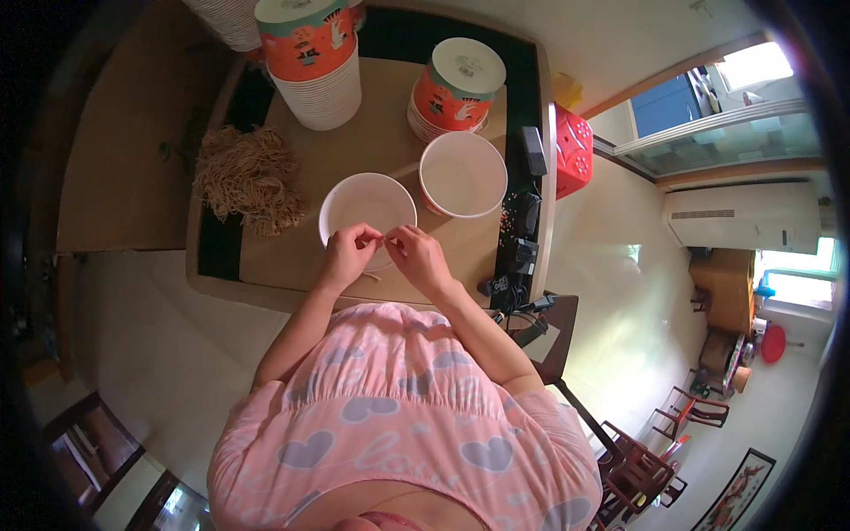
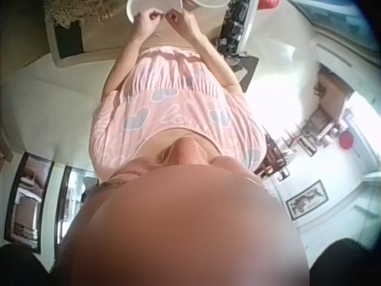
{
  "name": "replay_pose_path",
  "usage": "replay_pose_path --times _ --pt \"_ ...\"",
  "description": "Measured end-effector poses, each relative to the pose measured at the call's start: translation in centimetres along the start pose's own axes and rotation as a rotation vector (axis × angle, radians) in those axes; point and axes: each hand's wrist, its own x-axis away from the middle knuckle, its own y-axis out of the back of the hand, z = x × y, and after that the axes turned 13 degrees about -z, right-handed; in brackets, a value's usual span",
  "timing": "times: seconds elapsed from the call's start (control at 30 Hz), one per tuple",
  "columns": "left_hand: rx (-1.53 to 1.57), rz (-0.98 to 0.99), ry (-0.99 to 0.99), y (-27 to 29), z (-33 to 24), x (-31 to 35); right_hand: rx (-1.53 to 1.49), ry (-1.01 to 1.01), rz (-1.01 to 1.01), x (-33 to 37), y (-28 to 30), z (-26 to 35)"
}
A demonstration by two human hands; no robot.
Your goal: Wrapping rubber bands around paper cups for packaging.
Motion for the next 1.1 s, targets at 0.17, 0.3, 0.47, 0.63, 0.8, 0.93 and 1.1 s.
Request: replay_pose_path --times 0.17,0.3,0.47,0.63,0.8,0.93,1.1 --pt "-0.013 -0.004 0.032 -0.1 -0.1 0.0 0.029 -0.059 -0.044 0.5 -0.2 -0.3" --pt "-0.016 0.011 0.033 -0.1 -0.2 -0.1 0.013 -0.015 -0.052 0.5 -0.3 -0.6" --pt "-0.03 -0.015 0.018 -0.3 0.1 -0.1 0.104 -0.073 -0.015 0.4 0.2 0.7" --pt "-0.016 -0.001 0.031 -0.5 0.4 -0.1 0.076 -0.039 -0.034 0.7 -0.1 -0.2" --pt "-0.033 0.011 0.054 -0.3 -0.1 -0.2 0.066 -0.002 -0.026 0.6 0.0 0.1" --pt "-0.033 0.003 0.034 -0.5 0.4 -0.2 0.125 0.026 -0.033 0.6 -0.2 0.0" --pt "-0.03 -0.002 0.03 -0.3 0.6 -0.1 0.104 0.003 -0.055 0.6 -0.4 -0.2"
